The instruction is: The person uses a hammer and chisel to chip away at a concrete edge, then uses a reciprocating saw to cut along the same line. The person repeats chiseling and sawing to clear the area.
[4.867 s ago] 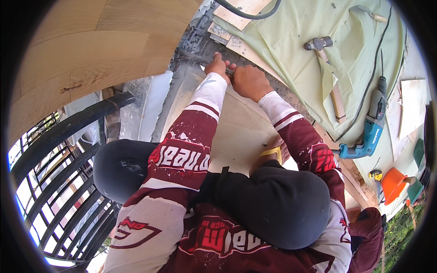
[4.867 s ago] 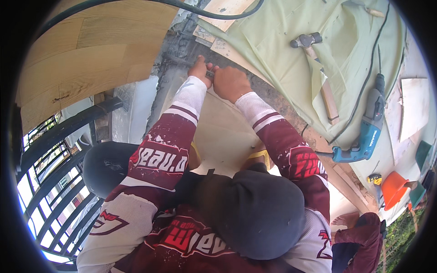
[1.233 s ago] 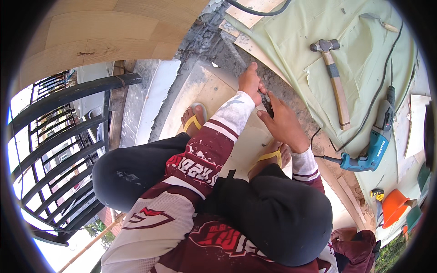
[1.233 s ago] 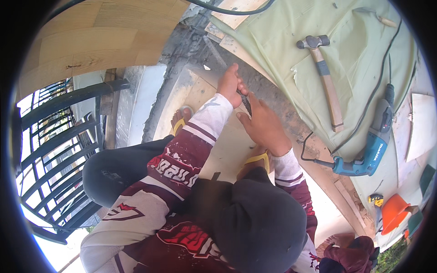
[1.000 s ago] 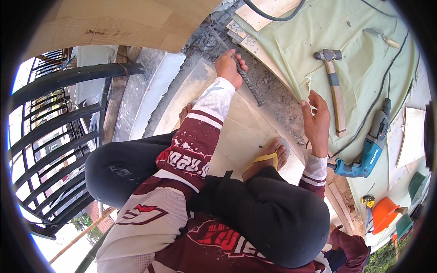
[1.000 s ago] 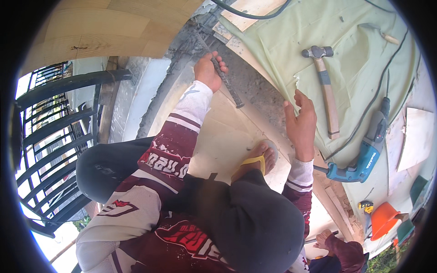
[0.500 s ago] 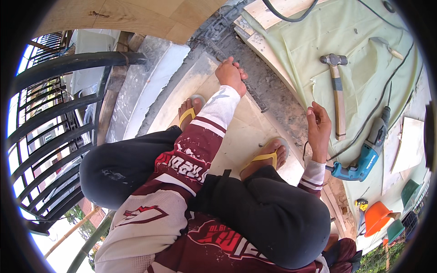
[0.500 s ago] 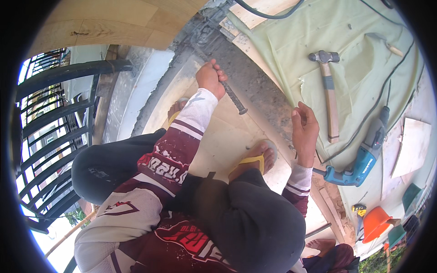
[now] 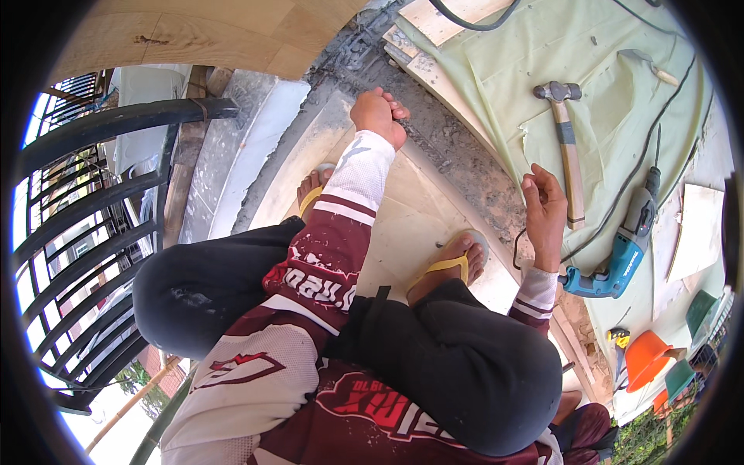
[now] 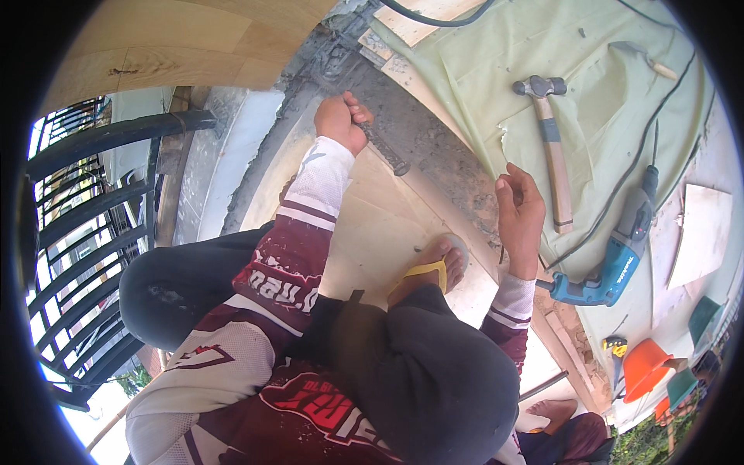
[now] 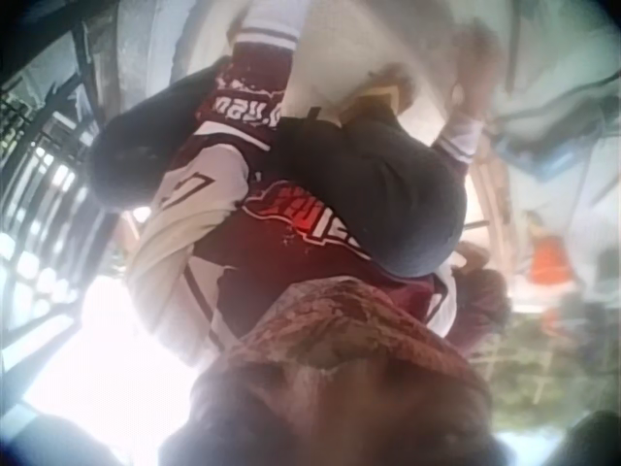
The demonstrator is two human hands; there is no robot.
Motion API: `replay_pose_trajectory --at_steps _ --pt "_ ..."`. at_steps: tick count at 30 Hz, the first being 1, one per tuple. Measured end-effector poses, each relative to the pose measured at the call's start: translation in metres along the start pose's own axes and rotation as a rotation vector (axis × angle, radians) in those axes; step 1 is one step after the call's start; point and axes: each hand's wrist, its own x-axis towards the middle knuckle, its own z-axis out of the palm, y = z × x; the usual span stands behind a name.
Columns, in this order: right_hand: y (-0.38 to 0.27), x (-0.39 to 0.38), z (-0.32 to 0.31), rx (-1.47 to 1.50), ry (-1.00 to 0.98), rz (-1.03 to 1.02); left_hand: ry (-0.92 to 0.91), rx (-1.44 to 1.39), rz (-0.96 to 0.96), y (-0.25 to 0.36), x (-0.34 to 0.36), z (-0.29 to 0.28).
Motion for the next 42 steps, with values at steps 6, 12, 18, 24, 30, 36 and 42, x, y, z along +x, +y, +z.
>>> replay_pose_trajectory --at_steps 6,12,18,24,30,36,42 --pt "0.009 0.013 -0.024 -0.145 0.207 -0.032 -0.001 0.147 0.052 -0.019 -0.012 -0.004" --pt "0.034 0.045 -0.049 -0.49 0.336 -0.104 0.03 0.1 -0.002 -0.013 0.019 0.007" --pt "0.074 0.063 -0.054 -0.693 0.487 -0.157 -0.01 0.108 0.021 -0.022 0.015 0.015" --pt "0.088 0.062 -0.036 -0.823 0.425 0.029 0.182 0.067 0.043 -0.045 0.032 -0.007" --pt "0.087 0.06 -0.033 -0.887 0.392 0.08 0.267 0.151 0.028 -0.046 0.068 -0.025" --pt "0.065 0.061 -0.024 -0.89 0.473 -0.029 0.036 0.451 -0.033 -0.046 0.025 -0.024" --pt "0.005 0.03 0.025 -0.281 0.223 -0.366 0.129 0.243 0.039 -0.055 0.032 -0.007"
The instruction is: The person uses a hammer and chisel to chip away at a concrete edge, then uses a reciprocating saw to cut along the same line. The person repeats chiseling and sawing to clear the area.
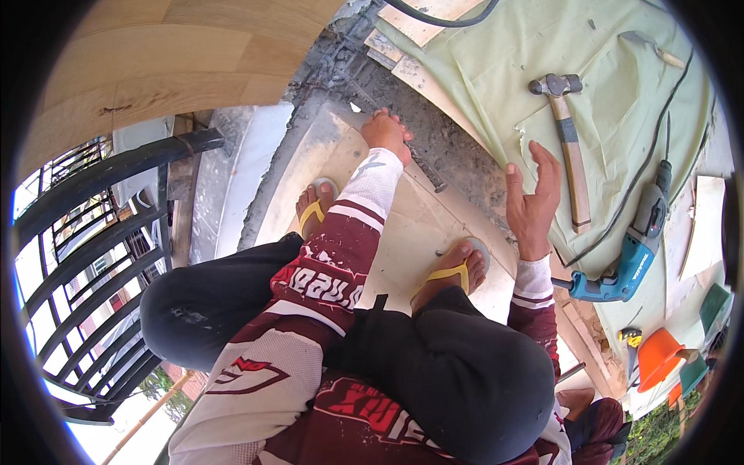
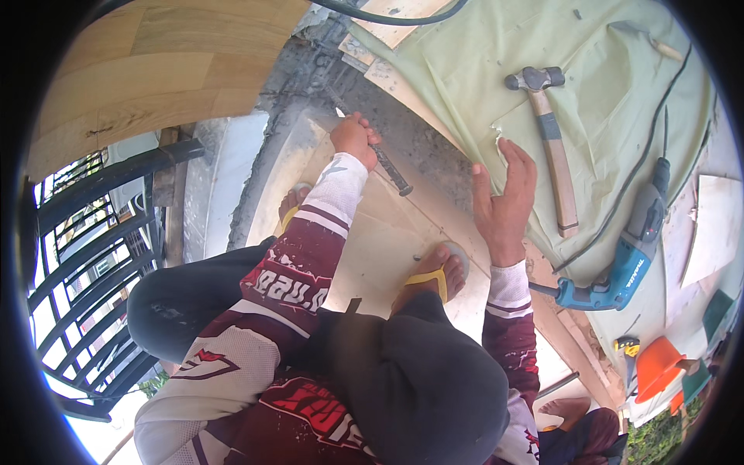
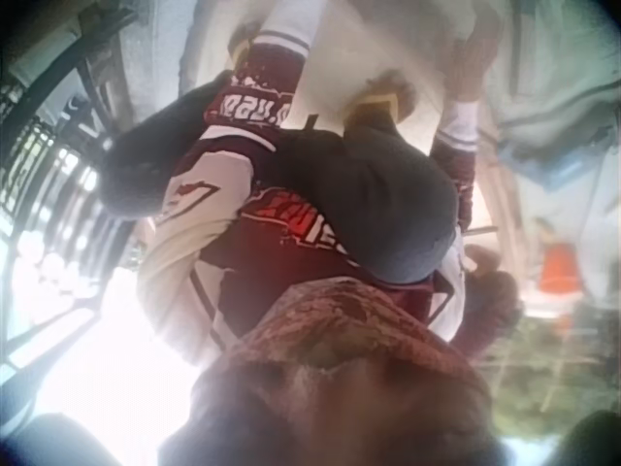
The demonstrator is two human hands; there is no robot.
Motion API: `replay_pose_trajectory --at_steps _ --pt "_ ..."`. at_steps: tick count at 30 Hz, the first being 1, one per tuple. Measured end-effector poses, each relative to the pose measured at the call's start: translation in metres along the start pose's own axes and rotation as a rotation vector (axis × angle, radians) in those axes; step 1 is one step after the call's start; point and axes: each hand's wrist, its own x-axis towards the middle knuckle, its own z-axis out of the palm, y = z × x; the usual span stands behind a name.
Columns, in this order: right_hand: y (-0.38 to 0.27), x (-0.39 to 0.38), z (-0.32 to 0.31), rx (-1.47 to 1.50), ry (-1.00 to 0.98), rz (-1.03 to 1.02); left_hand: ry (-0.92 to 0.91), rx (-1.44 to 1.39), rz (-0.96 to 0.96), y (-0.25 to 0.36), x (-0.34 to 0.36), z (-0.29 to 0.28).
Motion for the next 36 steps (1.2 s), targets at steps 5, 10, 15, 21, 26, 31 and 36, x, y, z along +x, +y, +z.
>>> replay_pose_trajectory --at_steps 5,10,15,21,26,31,36 --pt "-0.048 -0.014 0.071 0.452 -0.495 0.253 0.071 -0.038 0.016 0.008 0.027 -0.004" --pt "-0.06 0.002 0.101 0.432 -0.624 0.129 0.115 -0.081 0.078 -0.007 0.033 -0.009" --pt "-0.062 -0.005 0.069 0.319 -0.846 0.135 0.098 -0.071 -0.161 -0.025 0.011 -0.029" --pt "-0.064 -0.019 0.079 0.496 -0.587 0.154 0.061 -0.04 0.037 -0.015 0.003 -0.017" --pt "-0.061 0.011 0.098 0.4 -0.608 0.082 0.088 -0.048 0.017 0.005 0.028 0.0" --pt "-0.057 0.012 0.08 0.293 -0.663 0.032 0.11 0.125 -0.1 -0.013 0.029 0.001" --pt "-0.051 -0.009 0.078 0.327 -0.569 0.067 0.074 -0.002 -0.013 -0.03 0.021 -0.01"
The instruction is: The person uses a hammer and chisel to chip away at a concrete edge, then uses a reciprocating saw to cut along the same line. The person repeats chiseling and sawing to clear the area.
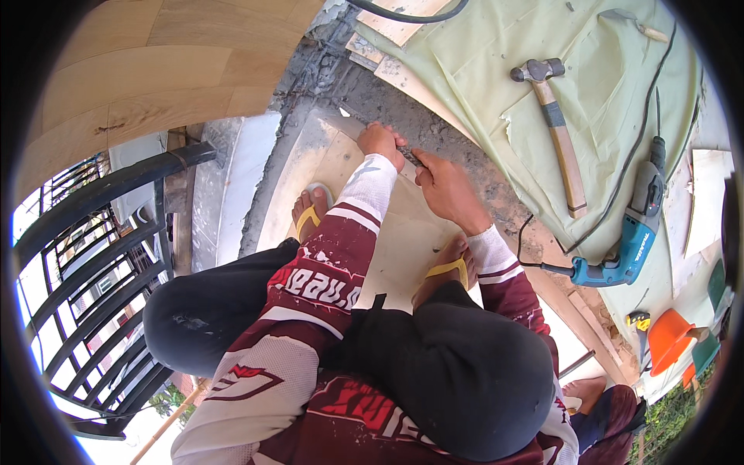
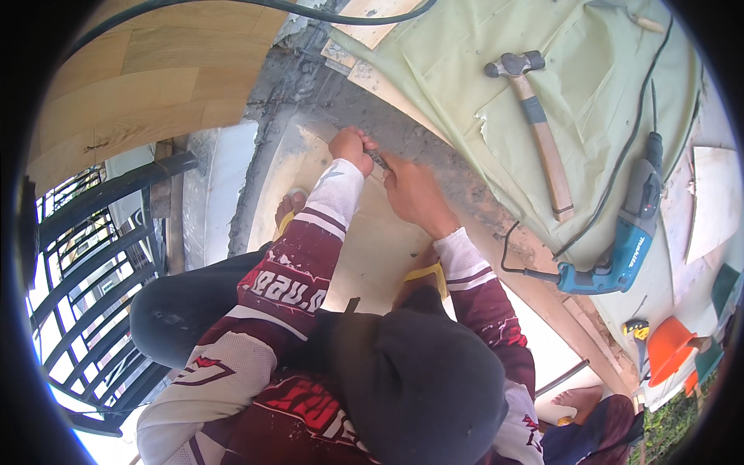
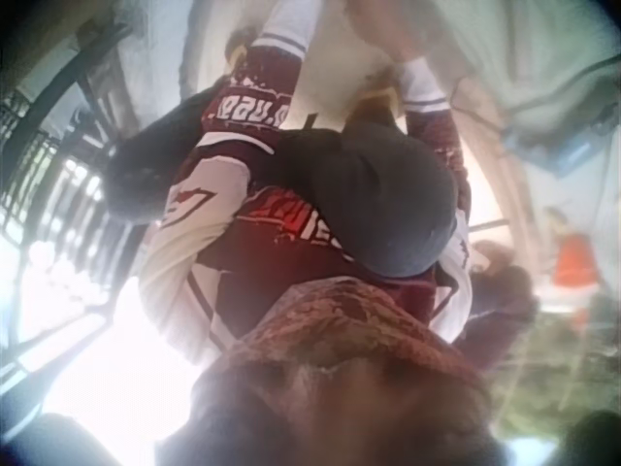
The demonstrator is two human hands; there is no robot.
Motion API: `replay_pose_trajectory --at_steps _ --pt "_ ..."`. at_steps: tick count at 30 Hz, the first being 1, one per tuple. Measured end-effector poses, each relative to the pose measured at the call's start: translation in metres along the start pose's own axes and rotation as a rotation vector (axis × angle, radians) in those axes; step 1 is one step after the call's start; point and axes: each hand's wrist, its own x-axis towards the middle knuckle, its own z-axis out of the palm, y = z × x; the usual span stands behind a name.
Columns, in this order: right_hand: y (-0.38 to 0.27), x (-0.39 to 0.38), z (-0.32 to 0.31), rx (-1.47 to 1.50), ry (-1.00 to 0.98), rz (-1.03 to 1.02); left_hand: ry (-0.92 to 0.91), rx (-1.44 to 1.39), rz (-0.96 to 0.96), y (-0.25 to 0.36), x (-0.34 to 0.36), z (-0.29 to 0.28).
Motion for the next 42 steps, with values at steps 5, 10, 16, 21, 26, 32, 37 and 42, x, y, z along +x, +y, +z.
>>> replay_pose_trajectory --at_steps 5,10,16,21,26,32,37,42 --pt "-0.01 0.022 0.019 0.055 -0.027 0.073 0.01 -0.027 -0.025 0.031 0.019 0.006" --pt "-0.011 0.018 0.0 0.11 -0.073 -0.006 0.065 -0.022 0.099 0.019 -0.004 0.005" --pt "0.018 -0.009 -0.019 0.015 -0.224 0.179 -0.132 0.119 0.048 -0.008 -0.044 -0.005" --pt "0.007 -0.002 0.0 -0.085 -0.124 0.25 -0.175 0.104 0.024 -0.004 -0.035 0.002" --pt "-0.006 0.029 0.009 -0.161 -0.115 0.219 -0.072 0.012 0.021 0.015 0.003 0.001" --pt "-0.013 0.03 0.017 -0.346 -0.147 0.227 -0.048 0.028 -0.169 0.02 0.021 -0.013" --pt "-0.019 0.003 0.01 -0.324 -0.014 0.272 -0.157 0.024 -0.207 0.0 -0.009 -0.014" --pt "-0.013 0.026 0.009 -0.293 0.021 0.166 -0.269 0.019 -0.045 0.017 0.008 0.0"
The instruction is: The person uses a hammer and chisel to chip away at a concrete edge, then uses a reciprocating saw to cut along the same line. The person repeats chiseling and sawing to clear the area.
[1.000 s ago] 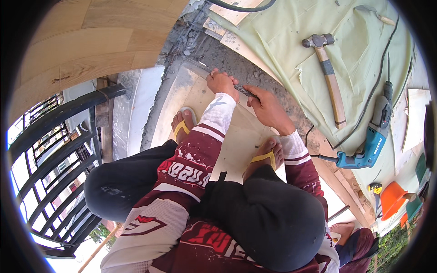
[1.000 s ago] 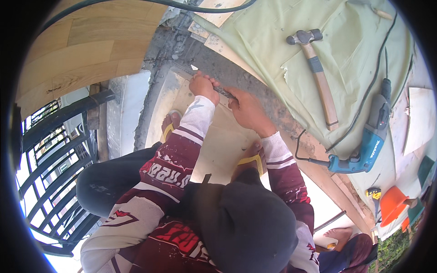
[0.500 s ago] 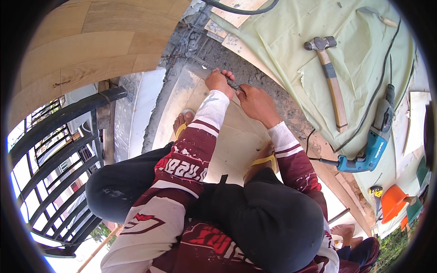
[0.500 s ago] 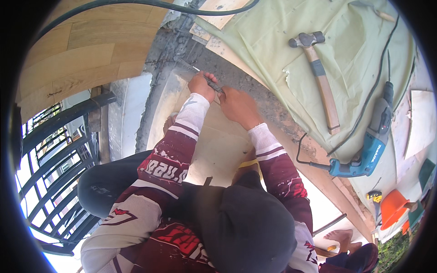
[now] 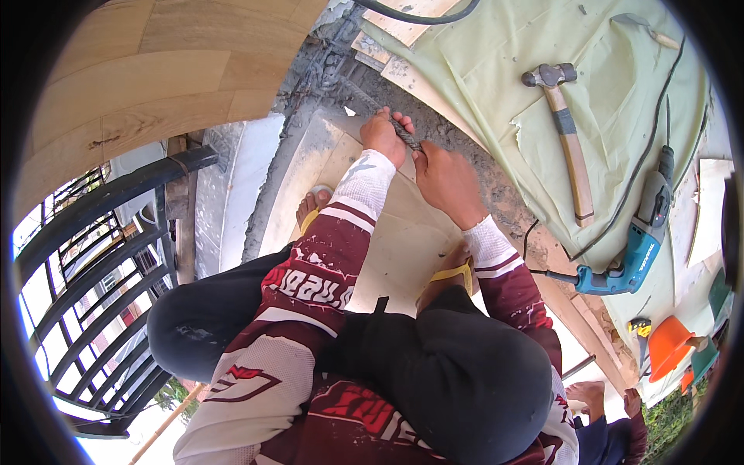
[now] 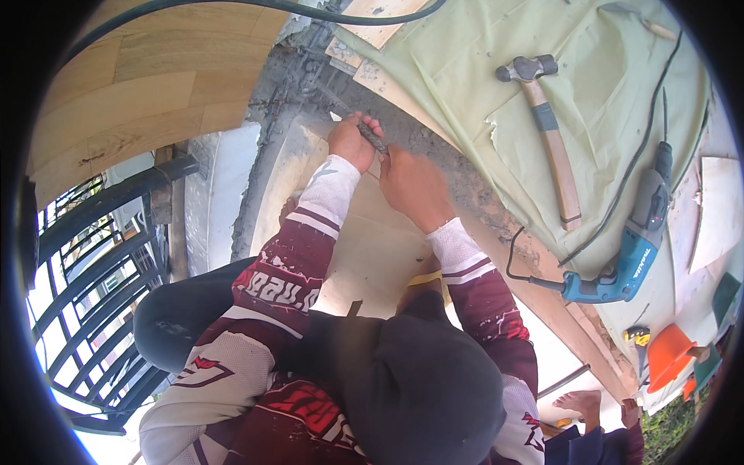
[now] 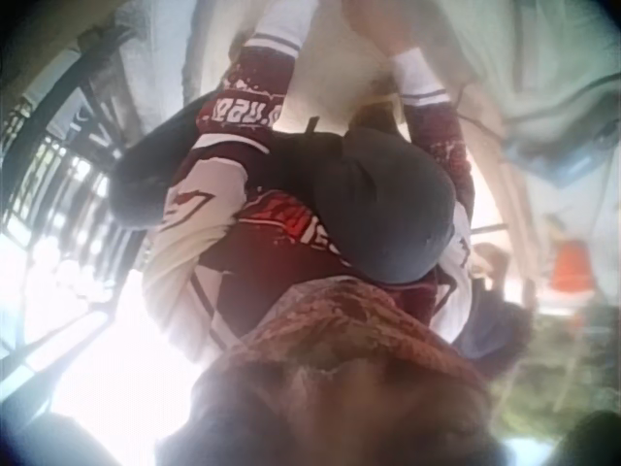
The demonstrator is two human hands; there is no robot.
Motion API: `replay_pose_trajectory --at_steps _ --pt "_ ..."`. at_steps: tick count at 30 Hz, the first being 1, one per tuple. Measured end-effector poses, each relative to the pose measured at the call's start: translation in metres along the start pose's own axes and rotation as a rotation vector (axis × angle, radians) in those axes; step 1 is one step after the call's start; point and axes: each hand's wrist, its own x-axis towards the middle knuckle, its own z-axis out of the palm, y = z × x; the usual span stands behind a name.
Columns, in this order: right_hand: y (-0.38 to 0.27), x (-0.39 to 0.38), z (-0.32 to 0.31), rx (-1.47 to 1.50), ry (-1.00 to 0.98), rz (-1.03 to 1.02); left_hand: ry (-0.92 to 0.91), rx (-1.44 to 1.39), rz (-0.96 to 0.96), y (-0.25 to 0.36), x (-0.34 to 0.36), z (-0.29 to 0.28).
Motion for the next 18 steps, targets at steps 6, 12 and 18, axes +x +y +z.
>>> replay_pose_trajectory --at_steps 6,12,18 --pt "-0.022 0.068 0.009 -0.2 -0.011 -0.207 0.055 -0.148 -0.133 0.055 0.073 0.005" --pt "-0.024 0.054 0.008 -0.093 -0.048 -0.08 0.038 0.03 -0.046 0.041 0.07 0.011" --pt "-0.021 0.048 0.013 -0.04 -0.078 -0.089 0.077 0.025 0.027 0.033 0.061 -0.007"
